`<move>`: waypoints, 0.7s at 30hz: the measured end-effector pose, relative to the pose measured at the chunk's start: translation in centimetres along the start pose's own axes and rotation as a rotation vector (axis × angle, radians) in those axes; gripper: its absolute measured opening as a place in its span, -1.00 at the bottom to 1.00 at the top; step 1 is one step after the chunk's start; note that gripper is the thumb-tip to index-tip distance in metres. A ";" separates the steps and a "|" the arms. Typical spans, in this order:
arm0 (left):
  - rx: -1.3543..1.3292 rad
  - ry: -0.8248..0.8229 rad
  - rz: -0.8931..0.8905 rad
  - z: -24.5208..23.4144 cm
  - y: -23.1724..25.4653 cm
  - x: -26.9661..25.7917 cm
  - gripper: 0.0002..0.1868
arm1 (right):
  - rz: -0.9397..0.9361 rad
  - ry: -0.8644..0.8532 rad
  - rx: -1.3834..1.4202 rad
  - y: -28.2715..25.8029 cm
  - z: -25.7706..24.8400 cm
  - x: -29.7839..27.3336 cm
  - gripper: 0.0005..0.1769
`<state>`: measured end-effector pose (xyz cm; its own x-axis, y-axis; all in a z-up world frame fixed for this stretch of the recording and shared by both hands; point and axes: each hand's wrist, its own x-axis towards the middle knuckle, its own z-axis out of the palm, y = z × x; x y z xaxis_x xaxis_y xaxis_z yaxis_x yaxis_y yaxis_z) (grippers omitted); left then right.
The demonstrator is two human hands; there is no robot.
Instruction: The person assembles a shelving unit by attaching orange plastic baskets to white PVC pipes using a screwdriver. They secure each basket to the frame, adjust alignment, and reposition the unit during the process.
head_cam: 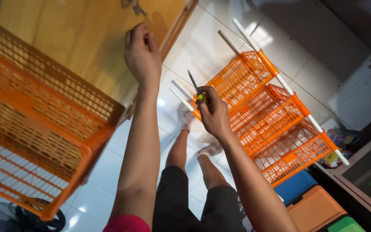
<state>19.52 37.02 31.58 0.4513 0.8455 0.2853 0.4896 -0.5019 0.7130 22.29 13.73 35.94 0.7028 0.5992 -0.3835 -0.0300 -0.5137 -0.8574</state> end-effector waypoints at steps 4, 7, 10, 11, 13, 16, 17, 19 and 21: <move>0.125 -0.042 0.043 1.8 -1.5 3.1 -0.81 | 0.017 -0.026 0.006 -3.2 1.5 3.5 -0.68; 0.177 -0.062 0.056 2.4 -2.7 3.8 -0.86 | 0.082 -0.035 0.021 -4.6 1.9 4.9 -0.68; 0.191 -0.083 0.088 2.8 -3.2 4.2 -0.88 | 0.093 -0.008 0.045 -4.9 1.6 5.9 -0.68; 0.175 -0.092 0.104 2.6 -3.2 4.2 -0.89 | 0.092 0.003 0.055 -4.7 1.5 6.0 -0.67; 0.087 -0.081 0.110 2.5 -2.4 4.0 -0.91 | 0.073 0.039 0.049 -4.2 1.3 6.0 -0.69; -0.063 -0.047 0.108 1.7 -0.1 3.2 -0.93 | 0.077 0.093 0.127 -2.6 0.7 6.0 -0.70; -0.073 -0.055 0.135 1.4 0.8 2.7 -0.92 | 0.087 0.110 0.171 -1.8 0.4 5.9 -0.70; -0.137 -0.168 0.128 1.7 2.9 0.7 -0.90 | 0.134 0.168 0.258 0.1 -0.2 5.5 -0.74; -0.242 -0.377 0.063 2.9 5.1 -2.3 -0.88 | 0.228 0.218 0.430 2.4 -0.7 4.9 -0.83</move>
<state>23.18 31.97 32.72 0.7371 0.6665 0.1117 0.2842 -0.4556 0.8436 26.18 14.96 32.25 0.7743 0.3365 -0.5360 -0.4561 -0.2904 -0.8412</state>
